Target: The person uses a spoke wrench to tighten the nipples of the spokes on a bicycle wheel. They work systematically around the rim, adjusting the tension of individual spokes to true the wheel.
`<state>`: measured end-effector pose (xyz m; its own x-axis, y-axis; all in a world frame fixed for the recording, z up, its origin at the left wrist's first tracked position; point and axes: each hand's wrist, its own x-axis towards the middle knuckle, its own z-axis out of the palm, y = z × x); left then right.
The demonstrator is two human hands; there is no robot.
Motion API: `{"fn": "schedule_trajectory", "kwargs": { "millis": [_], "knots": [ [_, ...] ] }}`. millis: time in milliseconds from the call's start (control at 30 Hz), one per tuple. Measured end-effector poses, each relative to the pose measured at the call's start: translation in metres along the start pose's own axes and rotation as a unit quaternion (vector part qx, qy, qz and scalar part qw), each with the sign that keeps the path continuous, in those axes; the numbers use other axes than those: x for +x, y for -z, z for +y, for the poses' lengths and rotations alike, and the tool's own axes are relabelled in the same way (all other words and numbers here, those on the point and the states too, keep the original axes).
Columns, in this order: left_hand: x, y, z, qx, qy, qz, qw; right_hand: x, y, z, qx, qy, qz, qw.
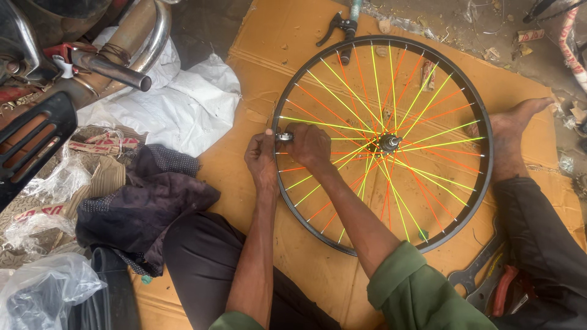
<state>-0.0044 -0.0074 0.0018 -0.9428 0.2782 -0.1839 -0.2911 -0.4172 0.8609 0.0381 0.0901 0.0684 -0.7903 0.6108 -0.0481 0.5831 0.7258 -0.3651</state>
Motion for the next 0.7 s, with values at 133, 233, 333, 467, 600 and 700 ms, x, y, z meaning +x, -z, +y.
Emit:
{"fn": "schedule_trajectory", "kwargs": {
  "millis": [133,233,333,467,600,700],
  "knots": [
    [0.001,0.001,0.000,0.011,-0.024,-0.021,0.999,-0.010,0.016,0.010,0.164,0.075,-0.033,0.983],
    [-0.004,0.006,-0.002,0.005,-0.023,-0.027,0.999,-0.024,0.017,0.016,0.252,0.131,0.007,0.959],
    [-0.001,0.003,-0.004,-0.029,-0.019,-0.028,0.999,-0.021,0.010,0.015,0.238,0.148,0.081,0.956],
    [0.004,0.005,-0.006,-0.010,-0.004,-0.014,1.000,-0.009,-0.004,0.008,0.102,0.075,0.058,0.990],
    [0.003,0.007,-0.008,0.010,-0.014,-0.011,1.000,0.003,-0.010,0.000,0.010,0.014,0.012,1.000],
    [0.005,0.005,-0.006,0.005,-0.028,-0.011,1.000,0.004,-0.002,0.004,0.068,0.005,-0.047,0.997]
  ]
}}
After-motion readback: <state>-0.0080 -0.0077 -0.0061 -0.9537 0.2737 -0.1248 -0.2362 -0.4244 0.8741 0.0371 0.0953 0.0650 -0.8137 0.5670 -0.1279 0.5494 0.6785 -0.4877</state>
